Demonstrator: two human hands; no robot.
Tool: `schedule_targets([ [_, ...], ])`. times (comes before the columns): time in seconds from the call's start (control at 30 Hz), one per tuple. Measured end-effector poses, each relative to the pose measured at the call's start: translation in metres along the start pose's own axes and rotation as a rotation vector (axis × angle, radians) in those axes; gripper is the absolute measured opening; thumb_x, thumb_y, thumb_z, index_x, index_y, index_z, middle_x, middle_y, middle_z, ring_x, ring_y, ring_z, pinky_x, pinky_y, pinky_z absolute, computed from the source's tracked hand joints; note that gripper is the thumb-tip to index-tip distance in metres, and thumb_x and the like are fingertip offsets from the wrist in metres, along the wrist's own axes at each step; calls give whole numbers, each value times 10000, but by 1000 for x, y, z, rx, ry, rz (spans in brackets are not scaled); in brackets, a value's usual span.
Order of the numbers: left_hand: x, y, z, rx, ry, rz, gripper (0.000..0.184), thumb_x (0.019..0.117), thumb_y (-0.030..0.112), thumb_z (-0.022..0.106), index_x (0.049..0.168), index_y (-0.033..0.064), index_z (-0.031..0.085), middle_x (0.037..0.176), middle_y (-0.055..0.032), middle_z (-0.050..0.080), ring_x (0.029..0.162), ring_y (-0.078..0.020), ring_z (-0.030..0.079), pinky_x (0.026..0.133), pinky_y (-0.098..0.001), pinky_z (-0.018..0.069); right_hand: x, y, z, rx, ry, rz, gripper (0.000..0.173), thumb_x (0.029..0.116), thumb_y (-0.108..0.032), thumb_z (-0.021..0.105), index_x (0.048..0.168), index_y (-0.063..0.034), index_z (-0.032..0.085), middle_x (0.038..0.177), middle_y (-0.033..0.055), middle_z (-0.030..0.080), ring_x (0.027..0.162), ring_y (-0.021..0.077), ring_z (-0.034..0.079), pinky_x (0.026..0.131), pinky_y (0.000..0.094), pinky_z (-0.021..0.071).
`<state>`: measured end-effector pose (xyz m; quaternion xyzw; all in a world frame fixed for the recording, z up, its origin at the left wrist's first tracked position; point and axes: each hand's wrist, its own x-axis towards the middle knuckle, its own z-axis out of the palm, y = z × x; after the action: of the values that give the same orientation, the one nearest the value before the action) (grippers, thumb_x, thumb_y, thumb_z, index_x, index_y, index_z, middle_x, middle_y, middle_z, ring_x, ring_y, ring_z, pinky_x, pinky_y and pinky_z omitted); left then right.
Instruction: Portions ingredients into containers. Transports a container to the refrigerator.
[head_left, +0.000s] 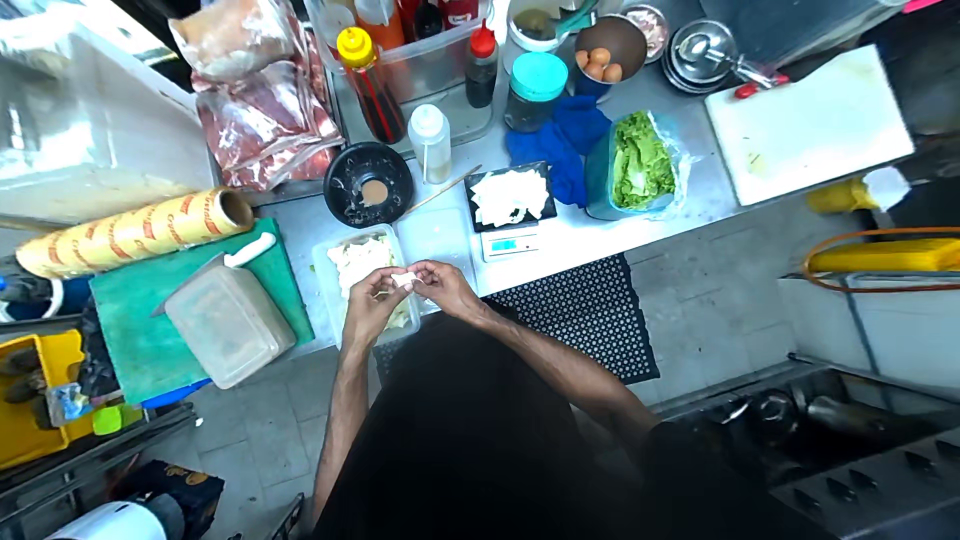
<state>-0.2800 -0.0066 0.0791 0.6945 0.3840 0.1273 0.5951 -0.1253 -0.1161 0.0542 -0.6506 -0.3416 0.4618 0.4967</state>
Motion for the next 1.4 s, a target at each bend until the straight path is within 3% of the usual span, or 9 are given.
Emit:
schedule_targets([
  [0.17, 0, 4, -2, 436, 135, 5, 288, 950, 237, 740, 1215, 126, 714, 961, -60, 724, 785, -165, 690, 737, -395, 589, -1, -5, -22, -297, 193, -192, 139, 923, -125, 697, 1037, -65, 749, 906, 88, 680, 743, 159, 660, 680, 333, 587],
  [0.37, 8, 19, -2, -59, 123, 14, 214, 926, 119, 764, 1128, 59, 734, 983, -78, 747, 848, -198, 732, 783, -369, 638, 16, 1, -136, -100, 377, -17, 273, 989, -134, 637, 1219, 2, 695, 1069, 142, 736, 859, 217, 726, 791, 429, 627],
  [0.5, 28, 33, 23, -207, 85, -16, 191, 939, 88, 739, 1121, 31, 724, 996, -86, 737, 836, -192, 720, 765, -369, 635, 43, 5, -247, -333, 689, 29, 303, 1002, -262, 613, 1199, -59, 722, 1045, 132, 735, 870, 235, 720, 823, 470, 607],
  [0.63, 63, 51, 64, -228, 12, 1, 233, 976, 113, 698, 1202, 58, 686, 1002, -72, 724, 817, -177, 707, 734, -364, 620, 81, 22, -307, -612, 535, 91, 243, 990, -208, 620, 1139, -78, 762, 1058, 153, 743, 947, 289, 722, 900, 519, 571],
  [0.77, 91, 78, 102, -230, -55, 9, 274, 993, 112, 670, 1265, 77, 650, 1056, -72, 707, 842, -172, 704, 752, -364, 617, 100, 40, -320, -796, 339, 75, 221, 985, -162, 616, 1103, -70, 779, 1101, 207, 720, 1059, 375, 680, 961, 580, 511],
  [0.97, 120, 99, 131, -253, -52, -14, 282, 1002, 110, 657, 1281, 73, 632, 1153, -98, 681, 882, -174, 711, 804, -364, 619, 99, 65, -327, -773, 239, -59, 285, 1030, -119, 540, 1203, -25, 745, 1180, 264, 663, 1162, 400, 618, 1040, 525, 480],
  [1.13, 187, 94, 163, -241, -26, -16, 207, 1000, 44, 624, 1185, -45, 650, 1101, -168, 687, 881, -224, 724, 815, -388, 636, 98, 73, -328, -721, 345, -82, 263, 1026, -146, 560, 1156, -43, 764, 1127, 221, 677, 1077, 342, 650, 986, 476, 514],
  [1.3, 238, 100, 201, -128, -137, -102, 217, 993, 78, 656, 1185, -23, 660, 1080, -171, 697, 900, -232, 734, 807, -398, 640, 86, 60, -327, -572, 430, -78, 279, 1047, -196, 563, 1216, -61, 740, 1137, 191, 673, 994, 271, 669, 907, 410, 552],
  [1.4, 259, 105, 222, -45, -202, -155, 230, 969, 139, 711, 1168, 26, 687, 1032, -130, 726, 867, -207, 715, 757, -386, 608, 78, 45, -329, -322, 357, -61, 307, 1056, -276, 575, 1265, -104, 721, 1213, 146, 662, 1003, 204, 686, 880, 378, 594],
])
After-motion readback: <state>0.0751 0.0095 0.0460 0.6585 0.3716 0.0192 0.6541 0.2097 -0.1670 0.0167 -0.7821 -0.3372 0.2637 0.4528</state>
